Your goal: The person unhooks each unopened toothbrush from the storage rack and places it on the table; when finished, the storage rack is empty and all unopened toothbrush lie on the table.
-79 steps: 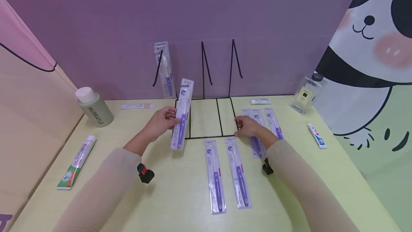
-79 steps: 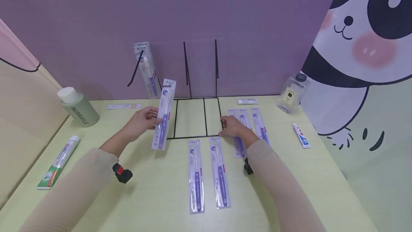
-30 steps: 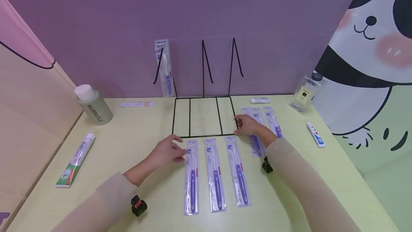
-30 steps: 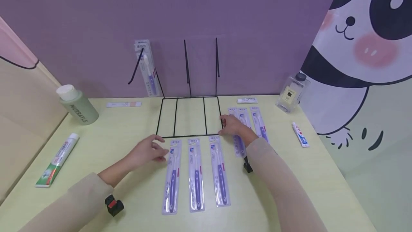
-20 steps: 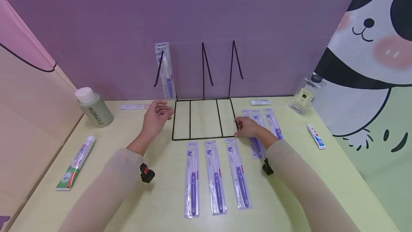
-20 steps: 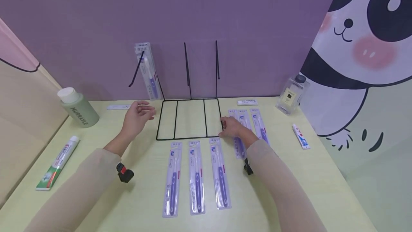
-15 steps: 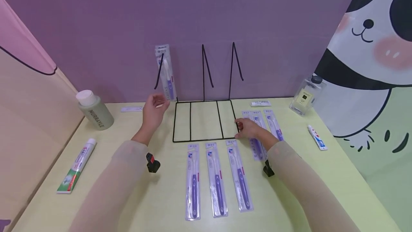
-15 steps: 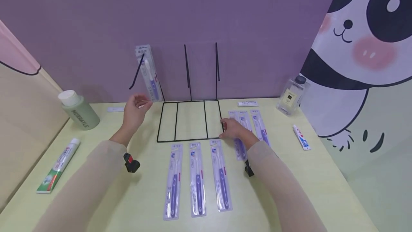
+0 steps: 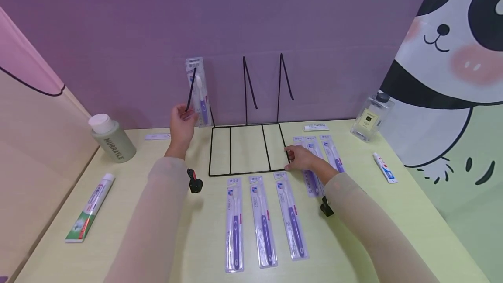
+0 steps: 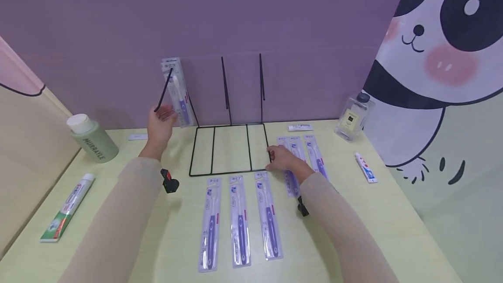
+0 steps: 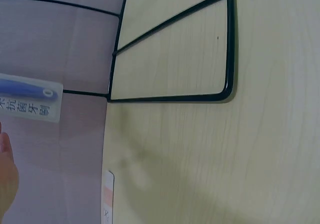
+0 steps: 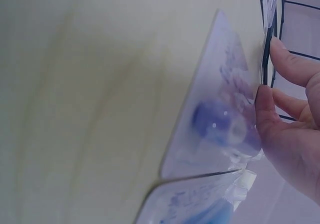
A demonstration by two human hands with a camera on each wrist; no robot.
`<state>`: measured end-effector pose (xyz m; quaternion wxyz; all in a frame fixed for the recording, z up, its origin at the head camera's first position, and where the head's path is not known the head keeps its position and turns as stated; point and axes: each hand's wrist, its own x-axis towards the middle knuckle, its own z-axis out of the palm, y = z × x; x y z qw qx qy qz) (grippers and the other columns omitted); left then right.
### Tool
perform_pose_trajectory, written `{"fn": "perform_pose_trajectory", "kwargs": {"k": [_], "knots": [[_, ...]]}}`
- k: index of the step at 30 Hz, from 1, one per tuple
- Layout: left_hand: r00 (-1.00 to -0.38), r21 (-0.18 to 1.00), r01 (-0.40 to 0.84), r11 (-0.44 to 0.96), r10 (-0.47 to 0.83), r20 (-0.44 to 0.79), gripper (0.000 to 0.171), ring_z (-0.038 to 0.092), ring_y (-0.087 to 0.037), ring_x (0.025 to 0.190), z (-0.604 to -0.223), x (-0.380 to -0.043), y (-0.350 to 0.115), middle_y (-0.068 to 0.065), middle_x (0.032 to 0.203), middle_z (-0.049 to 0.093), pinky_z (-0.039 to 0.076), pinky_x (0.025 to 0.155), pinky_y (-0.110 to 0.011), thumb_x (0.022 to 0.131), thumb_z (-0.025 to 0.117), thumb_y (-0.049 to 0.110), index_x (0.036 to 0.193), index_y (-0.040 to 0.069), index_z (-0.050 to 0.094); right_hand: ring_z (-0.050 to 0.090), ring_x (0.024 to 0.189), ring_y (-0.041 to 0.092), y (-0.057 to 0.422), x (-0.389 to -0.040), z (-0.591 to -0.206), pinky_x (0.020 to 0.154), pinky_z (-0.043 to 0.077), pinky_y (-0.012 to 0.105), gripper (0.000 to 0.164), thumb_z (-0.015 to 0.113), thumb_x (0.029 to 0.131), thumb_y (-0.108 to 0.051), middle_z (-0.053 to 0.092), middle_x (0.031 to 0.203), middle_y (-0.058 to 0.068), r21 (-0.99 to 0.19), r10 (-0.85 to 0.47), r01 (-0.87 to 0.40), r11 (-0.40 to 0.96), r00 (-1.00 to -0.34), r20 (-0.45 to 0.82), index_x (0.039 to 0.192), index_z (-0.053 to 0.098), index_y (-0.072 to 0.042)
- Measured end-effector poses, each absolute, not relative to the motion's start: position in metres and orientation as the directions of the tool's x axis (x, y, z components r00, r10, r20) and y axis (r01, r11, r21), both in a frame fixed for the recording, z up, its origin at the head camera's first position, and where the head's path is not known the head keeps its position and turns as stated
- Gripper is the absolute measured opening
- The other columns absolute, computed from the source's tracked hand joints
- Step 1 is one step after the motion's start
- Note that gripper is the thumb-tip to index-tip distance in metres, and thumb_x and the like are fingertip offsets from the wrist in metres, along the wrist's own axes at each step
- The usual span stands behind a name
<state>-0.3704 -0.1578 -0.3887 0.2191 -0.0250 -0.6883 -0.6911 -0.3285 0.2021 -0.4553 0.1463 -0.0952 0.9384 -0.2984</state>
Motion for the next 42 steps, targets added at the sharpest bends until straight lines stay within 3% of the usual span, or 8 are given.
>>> {"fn": "perform_pose_trajectory", "kwargs": {"k": [10, 20, 27, 35, 42], "knots": [[-0.910, 0.943, 0.333, -0.010, -0.267, 0.319, 0.036, 0.049, -0.030, 0.100, -0.377, -0.361, -0.148, -0.018, 0.104, 0.051, 0.041, 0.085, -0.027, 0.081, 0.055, -0.014, 0.114, -0.012, 0.041, 0.047, 0.100, 0.022, 0.199, -0.327, -0.455, 0.091, 0.037, 0.037, 0.072, 0.076, 0.074, -0.014, 0.050, 0.112, 0.010, -0.569, -0.265, -0.097, 0.816, -0.939, -0.220, 0.134, 0.039, -0.001], [-0.885, 0.925, 0.358, 0.130, -0.267, 0.380, 0.023, 0.051, -0.023, 0.095, -0.389, -0.381, -0.144, -0.012, 0.101, 0.053, 0.041, 0.085, -0.030, 0.085, 0.059, 0.000, 0.107, -0.004, 0.052, 0.046, 0.101, 0.023, 0.199, -0.328, -0.452, 0.090, 0.037, 0.038, 0.072, 0.075, 0.075, -0.014, 0.049, 0.111, 0.011, -0.573, -0.287, -0.115, 0.812, -0.933, -0.219, 0.135, 0.037, 0.000], [-0.927, 0.932, 0.327, 0.157, -0.139, 0.349, 0.020, 0.051, -0.019, 0.093, -0.383, -0.374, -0.136, -0.007, 0.103, 0.053, 0.042, 0.082, -0.031, 0.087, 0.060, 0.008, 0.106, 0.006, 0.053, 0.047, 0.102, 0.022, 0.201, -0.328, -0.452, 0.091, 0.037, 0.037, 0.072, 0.075, 0.075, -0.017, 0.050, 0.112, 0.010, -0.563, -0.275, -0.105, 0.820, -0.934, -0.227, 0.135, 0.037, -0.002], [-0.948, 0.914, 0.318, 0.252, 0.072, 0.310, 0.025, 0.054, -0.022, 0.087, -0.386, -0.355, -0.143, -0.011, 0.100, 0.054, 0.048, 0.075, -0.031, 0.086, 0.061, 0.008, 0.110, 0.001, 0.055, 0.047, 0.099, 0.021, 0.200, -0.330, -0.454, 0.091, 0.037, 0.037, 0.072, 0.075, 0.075, -0.016, 0.050, 0.110, 0.010, -0.556, -0.282, -0.114, 0.823, -0.932, -0.227, 0.135, 0.038, -0.001], [-0.970, 0.911, 0.215, 0.351, 0.189, 0.156, 0.030, 0.054, -0.027, 0.098, -0.399, -0.339, -0.167, -0.014, 0.108, 0.051, 0.048, 0.078, -0.035, 0.089, 0.058, 0.007, 0.117, 0.001, 0.050, 0.047, 0.101, 0.022, 0.202, -0.331, -0.454, 0.092, 0.036, 0.037, 0.073, 0.076, 0.074, -0.016, 0.050, 0.111, 0.010, -0.561, -0.271, -0.099, 0.822, -0.934, -0.232, 0.135, 0.038, -0.001]]}}
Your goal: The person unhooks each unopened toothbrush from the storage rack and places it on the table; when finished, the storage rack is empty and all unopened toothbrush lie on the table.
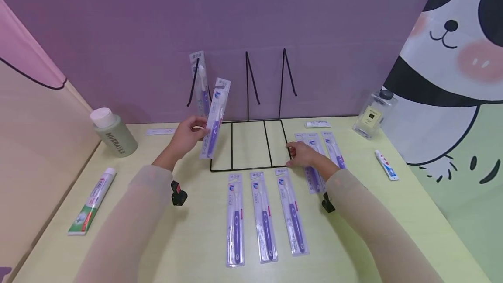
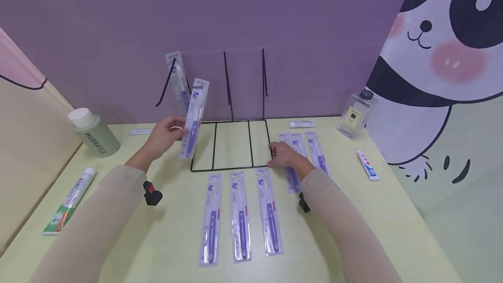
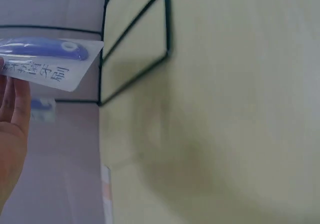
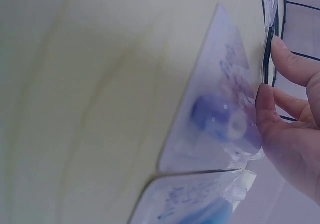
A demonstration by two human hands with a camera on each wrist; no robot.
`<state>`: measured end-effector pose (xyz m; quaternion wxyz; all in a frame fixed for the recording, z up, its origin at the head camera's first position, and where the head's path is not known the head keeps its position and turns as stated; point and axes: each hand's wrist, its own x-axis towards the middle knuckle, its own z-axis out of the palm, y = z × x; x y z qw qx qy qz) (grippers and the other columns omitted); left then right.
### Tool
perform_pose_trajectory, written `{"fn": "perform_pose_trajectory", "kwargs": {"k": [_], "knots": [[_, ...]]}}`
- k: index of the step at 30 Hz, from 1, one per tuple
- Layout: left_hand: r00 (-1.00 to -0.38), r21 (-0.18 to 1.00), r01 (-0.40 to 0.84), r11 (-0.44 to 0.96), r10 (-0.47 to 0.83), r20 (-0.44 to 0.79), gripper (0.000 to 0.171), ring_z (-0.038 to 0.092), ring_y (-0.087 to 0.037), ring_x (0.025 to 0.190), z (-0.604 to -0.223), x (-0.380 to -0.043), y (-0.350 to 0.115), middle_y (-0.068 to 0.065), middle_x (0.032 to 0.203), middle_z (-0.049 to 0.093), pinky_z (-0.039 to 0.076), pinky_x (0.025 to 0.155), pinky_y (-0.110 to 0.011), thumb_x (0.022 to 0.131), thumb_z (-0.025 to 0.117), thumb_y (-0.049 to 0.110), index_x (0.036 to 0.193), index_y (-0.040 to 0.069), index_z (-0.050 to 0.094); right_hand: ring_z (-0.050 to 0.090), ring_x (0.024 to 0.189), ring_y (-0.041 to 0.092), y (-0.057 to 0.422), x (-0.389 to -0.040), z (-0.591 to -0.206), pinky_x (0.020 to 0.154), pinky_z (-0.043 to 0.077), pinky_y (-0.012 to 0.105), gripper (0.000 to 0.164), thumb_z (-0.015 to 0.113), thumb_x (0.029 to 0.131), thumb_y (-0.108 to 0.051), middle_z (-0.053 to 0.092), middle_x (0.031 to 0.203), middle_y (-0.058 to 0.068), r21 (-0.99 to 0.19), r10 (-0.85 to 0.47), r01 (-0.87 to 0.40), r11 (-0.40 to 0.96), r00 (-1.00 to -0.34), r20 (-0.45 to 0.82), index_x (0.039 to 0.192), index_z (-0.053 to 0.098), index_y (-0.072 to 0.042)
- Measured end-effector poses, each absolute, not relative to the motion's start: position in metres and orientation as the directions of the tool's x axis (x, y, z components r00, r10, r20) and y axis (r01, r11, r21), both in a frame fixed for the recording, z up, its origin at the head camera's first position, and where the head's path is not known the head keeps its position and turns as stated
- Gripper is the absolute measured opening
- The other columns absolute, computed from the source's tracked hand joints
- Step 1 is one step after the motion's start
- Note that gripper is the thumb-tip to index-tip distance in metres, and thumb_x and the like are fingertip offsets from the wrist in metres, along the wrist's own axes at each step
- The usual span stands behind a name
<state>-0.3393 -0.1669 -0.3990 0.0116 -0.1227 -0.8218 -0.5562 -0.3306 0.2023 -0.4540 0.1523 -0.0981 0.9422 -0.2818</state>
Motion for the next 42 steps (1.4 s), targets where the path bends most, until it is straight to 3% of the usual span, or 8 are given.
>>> {"fn": "perform_pose_trajectory", "kwargs": {"k": [7, 12, 16, 22, 32, 42], "knots": [[-0.970, 0.913, 0.119, 0.390, 0.242, 0.023, 0.031, 0.054, -0.028, 0.098, -0.417, -0.317, -0.189, -0.016, 0.110, 0.052, 0.050, 0.075, -0.034, 0.088, 0.057, 0.007, 0.117, -0.001, 0.049, 0.047, 0.102, 0.023, 0.204, -0.331, -0.455, 0.092, 0.036, 0.037, 0.073, 0.075, 0.075, -0.016, 0.050, 0.112, 0.011, -0.570, -0.287, -0.107, 0.814, -0.929, -0.234, 0.135, 0.037, -0.001], [-0.962, 0.953, 0.036, 0.301, 0.268, -0.048, 0.035, 0.052, -0.027, 0.094, -0.424, -0.290, -0.189, -0.019, 0.109, 0.049, 0.050, 0.075, -0.036, 0.087, 0.057, 0.004, 0.118, -0.006, 0.046, 0.047, 0.099, 0.022, 0.206, -0.332, -0.451, 0.091, 0.037, 0.036, 0.072, 0.075, 0.075, -0.015, 0.050, 0.110, 0.009, -0.566, -0.278, -0.104, 0.817, -0.933, -0.229, 0.135, 0.038, -0.002], [-0.964, 0.975, -0.013, 0.221, 0.256, -0.071, 0.037, 0.052, -0.024, 0.091, -0.433, -0.267, -0.190, -0.020, 0.108, 0.047, 0.050, 0.075, -0.037, 0.087, 0.056, 0.002, 0.119, -0.008, 0.041, 0.046, 0.095, 0.021, 0.207, -0.332, -0.450, 0.089, 0.037, 0.036, 0.071, 0.075, 0.074, -0.013, 0.050, 0.106, 0.009, -0.578, -0.296, -0.119, 0.807, -0.929, -0.221, 0.134, 0.038, 0.000], [-0.969, 0.964, -0.066, 0.257, 0.215, -0.123, 0.041, 0.053, -0.025, 0.090, -0.447, -0.240, -0.200, -0.021, 0.109, 0.048, 0.050, 0.073, -0.037, 0.087, 0.057, 0.004, 0.122, -0.006, 0.039, 0.045, 0.094, 0.021, 0.208, -0.332, -0.451, 0.088, 0.037, 0.036, 0.072, 0.075, 0.075, -0.013, 0.049, 0.104, 0.008, -0.585, -0.306, -0.123, 0.802, -0.925, -0.224, 0.135, 0.037, 0.001], [-0.976, 0.950, -0.111, 0.292, 0.148, -0.159, 0.043, 0.056, -0.023, 0.089, -0.464, -0.263, -0.227, -0.024, 0.113, 0.047, 0.050, 0.075, -0.037, 0.089, 0.053, 0.004, 0.127, -0.007, 0.037, 0.043, 0.093, 0.021, 0.207, -0.330, -0.454, 0.086, 0.037, 0.036, 0.072, 0.075, 0.075, -0.013, 0.048, 0.103, 0.008, -0.576, -0.292, -0.119, 0.808, -0.931, -0.217, 0.134, 0.038, 0.001], [-0.974, 0.931, -0.105, 0.350, 0.153, -0.168, 0.043, 0.058, -0.023, 0.085, -0.470, -0.285, -0.220, -0.025, 0.111, 0.050, 0.051, 0.071, -0.034, 0.088, 0.056, 0.003, 0.126, -0.010, 0.040, 0.043, 0.094, 0.021, 0.204, -0.331, -0.456, 0.087, 0.037, 0.036, 0.073, 0.076, 0.074, -0.013, 0.048, 0.103, 0.009, -0.584, -0.296, -0.124, 0.802, -0.932, -0.209, 0.134, 0.037, 0.002]]}}
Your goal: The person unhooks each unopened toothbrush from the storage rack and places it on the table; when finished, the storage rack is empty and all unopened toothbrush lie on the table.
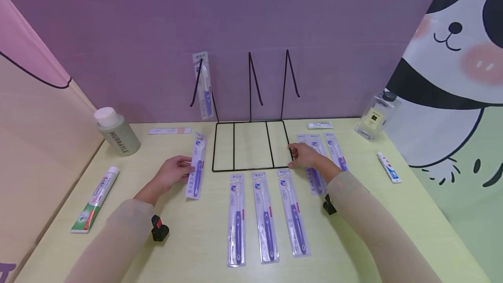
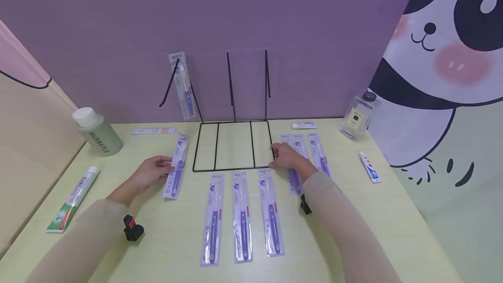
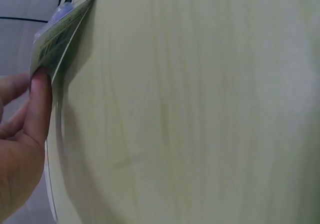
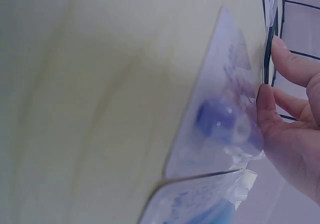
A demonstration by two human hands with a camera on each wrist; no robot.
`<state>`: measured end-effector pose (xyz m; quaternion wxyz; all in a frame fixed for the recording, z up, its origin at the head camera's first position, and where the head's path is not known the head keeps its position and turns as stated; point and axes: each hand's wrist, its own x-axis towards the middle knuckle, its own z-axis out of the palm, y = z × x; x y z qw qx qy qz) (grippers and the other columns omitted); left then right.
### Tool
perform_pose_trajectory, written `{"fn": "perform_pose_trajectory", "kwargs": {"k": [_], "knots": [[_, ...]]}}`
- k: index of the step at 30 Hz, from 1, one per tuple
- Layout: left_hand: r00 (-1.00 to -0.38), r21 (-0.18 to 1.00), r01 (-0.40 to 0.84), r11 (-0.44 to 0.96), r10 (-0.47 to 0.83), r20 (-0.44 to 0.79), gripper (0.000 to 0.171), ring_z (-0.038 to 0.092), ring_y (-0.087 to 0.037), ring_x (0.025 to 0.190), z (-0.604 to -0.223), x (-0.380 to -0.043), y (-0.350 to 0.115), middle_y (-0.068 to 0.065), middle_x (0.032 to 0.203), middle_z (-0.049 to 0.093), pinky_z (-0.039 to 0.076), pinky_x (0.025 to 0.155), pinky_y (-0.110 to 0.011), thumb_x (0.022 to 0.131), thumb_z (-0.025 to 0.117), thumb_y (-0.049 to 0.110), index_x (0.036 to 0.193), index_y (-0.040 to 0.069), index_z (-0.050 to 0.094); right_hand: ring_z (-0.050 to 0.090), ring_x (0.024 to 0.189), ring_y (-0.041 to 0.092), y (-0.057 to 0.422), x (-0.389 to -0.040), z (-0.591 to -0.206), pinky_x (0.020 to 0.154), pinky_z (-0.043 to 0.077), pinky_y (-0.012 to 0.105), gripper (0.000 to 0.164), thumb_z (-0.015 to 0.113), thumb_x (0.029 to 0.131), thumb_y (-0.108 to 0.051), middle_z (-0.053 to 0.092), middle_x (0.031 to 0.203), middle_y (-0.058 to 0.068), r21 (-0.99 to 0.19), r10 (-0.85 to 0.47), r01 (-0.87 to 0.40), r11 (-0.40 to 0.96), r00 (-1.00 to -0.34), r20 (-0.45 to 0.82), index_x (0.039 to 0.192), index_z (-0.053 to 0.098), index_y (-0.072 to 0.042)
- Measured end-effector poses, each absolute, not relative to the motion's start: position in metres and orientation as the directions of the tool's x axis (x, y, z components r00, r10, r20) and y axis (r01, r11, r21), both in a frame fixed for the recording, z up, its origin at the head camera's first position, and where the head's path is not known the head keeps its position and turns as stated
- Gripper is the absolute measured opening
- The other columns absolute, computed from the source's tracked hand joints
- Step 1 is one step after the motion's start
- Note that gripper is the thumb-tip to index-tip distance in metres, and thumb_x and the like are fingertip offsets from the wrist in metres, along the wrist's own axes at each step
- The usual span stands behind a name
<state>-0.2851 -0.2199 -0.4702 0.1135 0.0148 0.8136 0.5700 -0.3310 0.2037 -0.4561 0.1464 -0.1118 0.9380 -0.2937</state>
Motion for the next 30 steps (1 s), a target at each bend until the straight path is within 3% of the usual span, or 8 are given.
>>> {"fn": "perform_pose_trajectory", "kwargs": {"k": [11, 17, 24, 30], "knots": [[-0.991, 0.745, -0.029, 0.666, 0.077, -0.107, 0.031, 0.057, -0.020, 0.074, -0.470, -0.289, -0.211, -0.016, 0.094, 0.057, 0.050, 0.063, -0.028, 0.085, 0.060, 0.008, 0.111, -0.007, 0.052, 0.043, 0.095, 0.021, 0.202, -0.330, -0.450, 0.088, 0.037, 0.037, 0.071, 0.075, 0.075, -0.013, 0.049, 0.106, 0.009, -0.583, -0.296, -0.114, 0.804, -0.928, -0.227, 0.135, 0.037, 0.000], [-0.988, 0.708, -0.027, 0.706, 0.089, -0.126, 0.030, 0.056, -0.020, 0.074, -0.467, -0.293, -0.214, -0.015, 0.093, 0.058, 0.048, 0.064, -0.029, 0.086, 0.060, 0.012, 0.108, -0.007, 0.053, 0.044, 0.095, 0.021, 0.203, -0.331, -0.451, 0.088, 0.037, 0.037, 0.072, 0.075, 0.075, -0.013, 0.049, 0.106, 0.008, -0.587, -0.294, -0.107, 0.802, -0.927, -0.232, 0.135, 0.037, -0.001], [-0.993, 0.775, 0.107, 0.623, 0.109, 0.049, 0.034, 0.057, -0.022, 0.075, -0.442, -0.315, -0.209, -0.014, 0.094, 0.057, 0.048, 0.063, -0.031, 0.087, 0.061, 0.016, 0.112, -0.005, 0.052, 0.043, 0.094, 0.021, 0.204, -0.331, -0.452, 0.086, 0.038, 0.036, 0.072, 0.075, 0.075, -0.013, 0.048, 0.104, 0.008, -0.590, -0.302, -0.110, 0.800, -0.923, -0.237, 0.135, 0.037, 0.000], [-0.976, 0.858, 0.204, 0.472, 0.032, 0.214, 0.036, 0.053, -0.025, 0.097, -0.416, -0.341, -0.189, -0.014, 0.109, 0.055, 0.044, 0.080, -0.038, 0.087, 0.061, 0.016, 0.118, 0.001, 0.050, 0.045, 0.097, 0.022, 0.204, -0.330, -0.455, 0.088, 0.038, 0.037, 0.072, 0.075, 0.074, -0.014, 0.049, 0.107, 0.009, -0.586, -0.299, -0.114, 0.802, -0.926, -0.230, 0.135, 0.038, -0.002]]}}
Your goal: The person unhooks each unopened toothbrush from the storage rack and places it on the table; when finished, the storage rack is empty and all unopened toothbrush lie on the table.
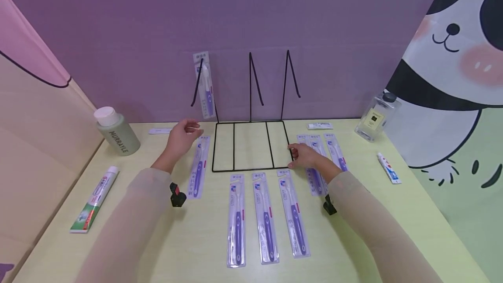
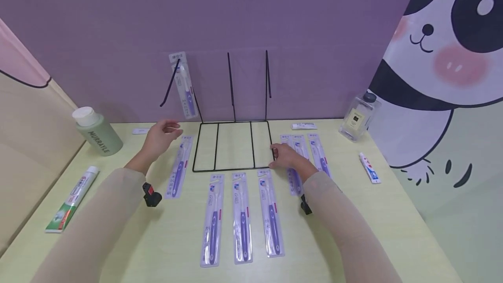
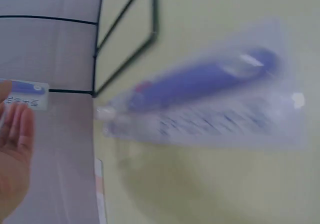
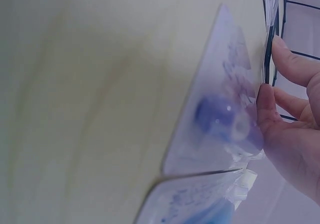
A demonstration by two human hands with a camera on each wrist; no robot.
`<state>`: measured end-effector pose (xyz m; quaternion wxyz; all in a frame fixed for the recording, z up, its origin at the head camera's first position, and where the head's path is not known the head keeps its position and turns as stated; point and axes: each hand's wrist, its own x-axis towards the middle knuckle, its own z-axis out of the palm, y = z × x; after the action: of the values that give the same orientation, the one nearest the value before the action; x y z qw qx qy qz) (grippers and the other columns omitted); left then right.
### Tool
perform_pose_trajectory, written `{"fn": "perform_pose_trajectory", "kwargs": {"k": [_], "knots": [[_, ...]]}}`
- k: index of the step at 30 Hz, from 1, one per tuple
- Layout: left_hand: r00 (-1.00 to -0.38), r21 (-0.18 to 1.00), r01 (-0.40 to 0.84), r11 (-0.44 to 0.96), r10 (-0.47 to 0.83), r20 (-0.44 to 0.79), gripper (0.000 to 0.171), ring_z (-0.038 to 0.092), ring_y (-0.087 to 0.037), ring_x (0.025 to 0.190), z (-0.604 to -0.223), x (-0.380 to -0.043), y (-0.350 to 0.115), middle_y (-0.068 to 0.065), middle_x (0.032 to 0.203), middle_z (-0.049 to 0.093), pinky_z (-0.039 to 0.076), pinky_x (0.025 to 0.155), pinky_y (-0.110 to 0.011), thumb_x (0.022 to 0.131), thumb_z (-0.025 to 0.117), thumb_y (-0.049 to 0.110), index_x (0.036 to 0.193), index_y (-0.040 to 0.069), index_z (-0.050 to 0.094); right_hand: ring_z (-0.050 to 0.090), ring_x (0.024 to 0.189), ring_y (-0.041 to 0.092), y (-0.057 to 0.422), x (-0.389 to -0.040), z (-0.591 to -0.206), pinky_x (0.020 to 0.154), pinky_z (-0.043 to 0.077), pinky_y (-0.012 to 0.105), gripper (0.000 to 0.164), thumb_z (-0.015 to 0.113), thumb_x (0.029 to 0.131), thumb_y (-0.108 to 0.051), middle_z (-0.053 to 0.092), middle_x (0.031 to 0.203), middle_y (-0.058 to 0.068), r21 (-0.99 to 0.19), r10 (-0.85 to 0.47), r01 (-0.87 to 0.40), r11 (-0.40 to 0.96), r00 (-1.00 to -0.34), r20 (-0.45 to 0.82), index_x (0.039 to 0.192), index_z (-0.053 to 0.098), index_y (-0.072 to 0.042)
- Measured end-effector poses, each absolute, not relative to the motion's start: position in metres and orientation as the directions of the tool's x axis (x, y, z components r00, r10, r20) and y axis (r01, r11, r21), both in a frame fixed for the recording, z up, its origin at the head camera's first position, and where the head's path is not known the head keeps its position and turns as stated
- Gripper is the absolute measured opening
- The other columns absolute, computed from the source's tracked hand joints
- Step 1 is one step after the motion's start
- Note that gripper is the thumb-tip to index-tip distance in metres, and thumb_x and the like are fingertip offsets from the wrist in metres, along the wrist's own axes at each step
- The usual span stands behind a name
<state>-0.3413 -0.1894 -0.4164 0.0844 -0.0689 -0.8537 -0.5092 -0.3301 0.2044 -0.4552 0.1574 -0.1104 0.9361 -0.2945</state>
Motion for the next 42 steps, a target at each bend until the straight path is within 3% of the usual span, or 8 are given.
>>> {"fn": "perform_pose_trajectory", "kwargs": {"k": [3, 8, 13, 24, 32, 37, 42], "knots": [[-0.962, 0.889, 0.234, 0.394, -0.036, 0.269, 0.040, 0.048, -0.027, 0.107, -0.406, -0.355, -0.180, -0.016, 0.117, 0.051, 0.041, 0.086, -0.038, 0.087, 0.061, 0.012, 0.122, 0.000, 0.047, 0.045, 0.097, 0.021, 0.206, -0.330, -0.457, 0.088, 0.038, 0.037, 0.072, 0.075, 0.074, -0.014, 0.049, 0.107, 0.008, -0.600, -0.296, -0.107, 0.793, -0.928, -0.227, 0.135, 0.038, -0.002], [-0.957, 0.932, 0.213, 0.293, -0.129, 0.259, 0.045, 0.041, -0.023, 0.116, -0.391, -0.368, -0.172, -0.012, 0.125, 0.045, 0.038, 0.091, -0.034, 0.088, 0.059, 0.010, 0.129, 0.003, 0.040, 0.045, 0.096, 0.021, 0.206, -0.330, -0.459, 0.086, 0.039, 0.036, 0.072, 0.075, 0.075, -0.013, 0.050, 0.106, 0.008, -0.599, -0.318, -0.131, 0.790, -0.923, -0.217, 0.135, 0.037, 0.000], [-0.953, 0.941, 0.243, 0.237, -0.120, 0.277, 0.043, 0.035, -0.021, 0.121, -0.376, -0.376, -0.169, -0.010, 0.132, 0.040, 0.032, 0.097, -0.031, 0.091, 0.051, 0.007, 0.131, 0.004, 0.036, 0.046, 0.095, 0.020, 0.206, -0.331, -0.458, 0.086, 0.039, 0.035, 0.073, 0.075, 0.075, -0.014, 0.051, 0.104, 0.007, -0.582, -0.310, -0.137, 0.802, -0.928, -0.209, 0.135, 0.037, -0.001], [-0.938, 0.925, 0.280, 0.255, -0.134, 0.321, 0.037, 0.044, -0.020, 0.112, -0.363, -0.388, -0.158, -0.011, 0.121, 0.049, 0.036, 0.092, -0.032, 0.091, 0.052, 0.008, 0.127, 0.004, 0.041, 0.046, 0.094, 0.020, 0.207, -0.332, -0.458, 0.086, 0.039, 0.036, 0.071, 0.075, 0.075, -0.016, 0.051, 0.105, 0.006, -0.560, -0.302, -0.142, 0.816, -0.931, -0.204, 0.134, 0.039, -0.002], [-0.914, 0.923, 0.242, 0.298, -0.251, 0.320, 0.024, 0.050, -0.023, 0.100, -0.358, -0.388, -0.143, -0.014, 0.110, 0.057, 0.039, 0.088, -0.034, 0.091, 0.054, 0.009, 0.113, 0.002, 0.051, 0.045, 0.094, 0.020, 0.207, -0.333, -0.460, 0.087, 0.038, 0.036, 0.071, 0.076, 0.074, -0.016, 0.051, 0.103, 0.006, -0.558, -0.305, -0.151, 0.816, -0.933, -0.192, 0.134, 0.040, -0.002], [-0.912, 0.888, 0.271, 0.371, -0.196, 0.360, 0.025, 0.050, -0.021, 0.098, -0.353, -0.385, -0.136, -0.012, 0.109, 0.057, 0.039, 0.086, -0.032, 0.091, 0.054, 0.012, 0.115, 0.004, 0.052, 0.045, 0.093, 0.020, 0.209, -0.334, -0.458, 0.087, 0.038, 0.036, 0.072, 0.076, 0.074, -0.017, 0.050, 0.103, 0.006, -0.553, -0.304, -0.144, 0.820, -0.930, -0.207, 0.134, 0.039, -0.001], [-0.950, 0.875, 0.264, 0.405, -0.046, 0.308, 0.024, 0.051, -0.022, 0.096, -0.350, -0.377, -0.133, -0.012, 0.106, 0.057, 0.040, 0.083, -0.035, 0.091, 0.054, 0.014, 0.114, 0.006, 0.052, 0.045, 0.092, 0.020, 0.208, -0.334, -0.458, 0.086, 0.038, 0.035, 0.072, 0.076, 0.074, -0.016, 0.050, 0.102, 0.006, -0.562, -0.306, -0.140, 0.815, -0.928, -0.213, 0.134, 0.039, -0.001]]}}
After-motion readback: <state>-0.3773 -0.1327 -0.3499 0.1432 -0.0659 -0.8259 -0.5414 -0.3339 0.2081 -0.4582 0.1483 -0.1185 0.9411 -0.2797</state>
